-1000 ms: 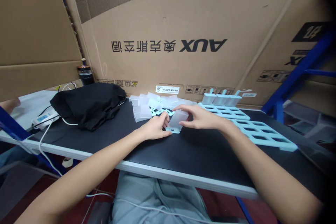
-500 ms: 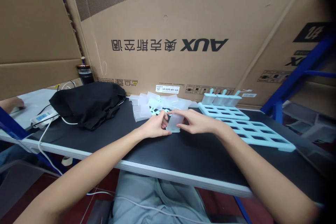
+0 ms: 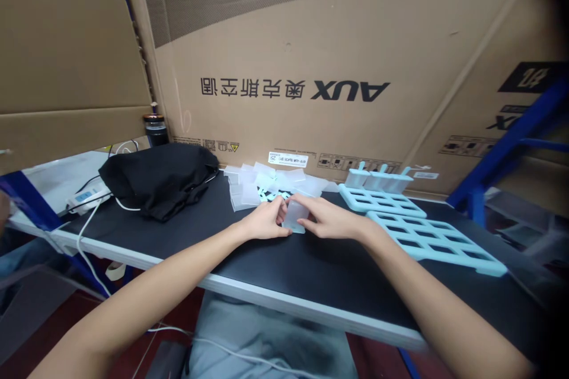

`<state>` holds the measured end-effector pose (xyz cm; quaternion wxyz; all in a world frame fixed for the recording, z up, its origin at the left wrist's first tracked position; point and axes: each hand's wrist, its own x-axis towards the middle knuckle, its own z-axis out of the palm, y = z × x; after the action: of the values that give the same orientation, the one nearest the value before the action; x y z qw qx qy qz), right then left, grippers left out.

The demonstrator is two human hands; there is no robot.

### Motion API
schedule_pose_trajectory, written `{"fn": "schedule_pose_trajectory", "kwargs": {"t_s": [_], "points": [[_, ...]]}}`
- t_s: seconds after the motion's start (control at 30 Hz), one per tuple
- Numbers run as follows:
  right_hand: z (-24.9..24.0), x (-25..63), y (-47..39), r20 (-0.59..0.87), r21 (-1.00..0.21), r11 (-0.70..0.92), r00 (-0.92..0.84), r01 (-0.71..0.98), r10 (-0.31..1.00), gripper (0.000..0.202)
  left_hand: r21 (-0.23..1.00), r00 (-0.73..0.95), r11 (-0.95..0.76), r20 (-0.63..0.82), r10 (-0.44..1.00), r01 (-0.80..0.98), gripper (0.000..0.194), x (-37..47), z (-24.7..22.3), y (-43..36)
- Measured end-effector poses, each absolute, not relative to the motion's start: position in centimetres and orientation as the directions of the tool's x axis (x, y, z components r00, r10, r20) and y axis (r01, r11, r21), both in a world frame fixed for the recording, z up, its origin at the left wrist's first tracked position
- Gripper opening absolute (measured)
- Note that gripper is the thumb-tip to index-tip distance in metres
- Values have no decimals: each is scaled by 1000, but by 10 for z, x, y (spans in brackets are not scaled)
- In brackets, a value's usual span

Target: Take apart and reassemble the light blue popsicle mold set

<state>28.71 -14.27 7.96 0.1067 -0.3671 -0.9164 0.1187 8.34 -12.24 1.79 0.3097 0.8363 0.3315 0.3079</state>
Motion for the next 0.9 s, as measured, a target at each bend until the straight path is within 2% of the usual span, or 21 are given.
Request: {"fn": "schedule_pose_trajectory", "kwargs": {"t_s": [0.1,0.17,0.23,0.3,0.37,0.47,0.57,0.7,0.9], "points": [[80,295,-139,158,-400,685,-691,608,706,34,710,555,-605,359,751,360,46,82,26,-125],[81,301,-135,214,-478,660,-652,579,727,35,732,451,-599,437,779,324,47,81,34,-127],[79,305,-131,252,-504,650,-623,569,740,37,757,307,-598,523,796,261,45,81,41,-129],[72,307,-125,249,-440,658,-621,611,743,34,758,193,-619,589,785,203,42,80,46,-130],[61,306,-118,248,-314,671,-625,671,740,33,728,167,-661,640,750,181,38,79,47,-132],[43,299,-110,256,-177,655,-608,735,751,44,625,287,-754,698,656,202,29,79,44,-135],[36,292,-107,203,-121,616,-588,778,783,37,494,500,-840,681,535,225,20,82,40,-141],[39,289,-110,169,-99,593,-574,799,802,27,347,677,-910,615,403,226,18,87,41,-150],[39,295,-109,162,-108,560,-541,822,825,36,114,842,-965,470,264,238,18,89,41,-156]]}}
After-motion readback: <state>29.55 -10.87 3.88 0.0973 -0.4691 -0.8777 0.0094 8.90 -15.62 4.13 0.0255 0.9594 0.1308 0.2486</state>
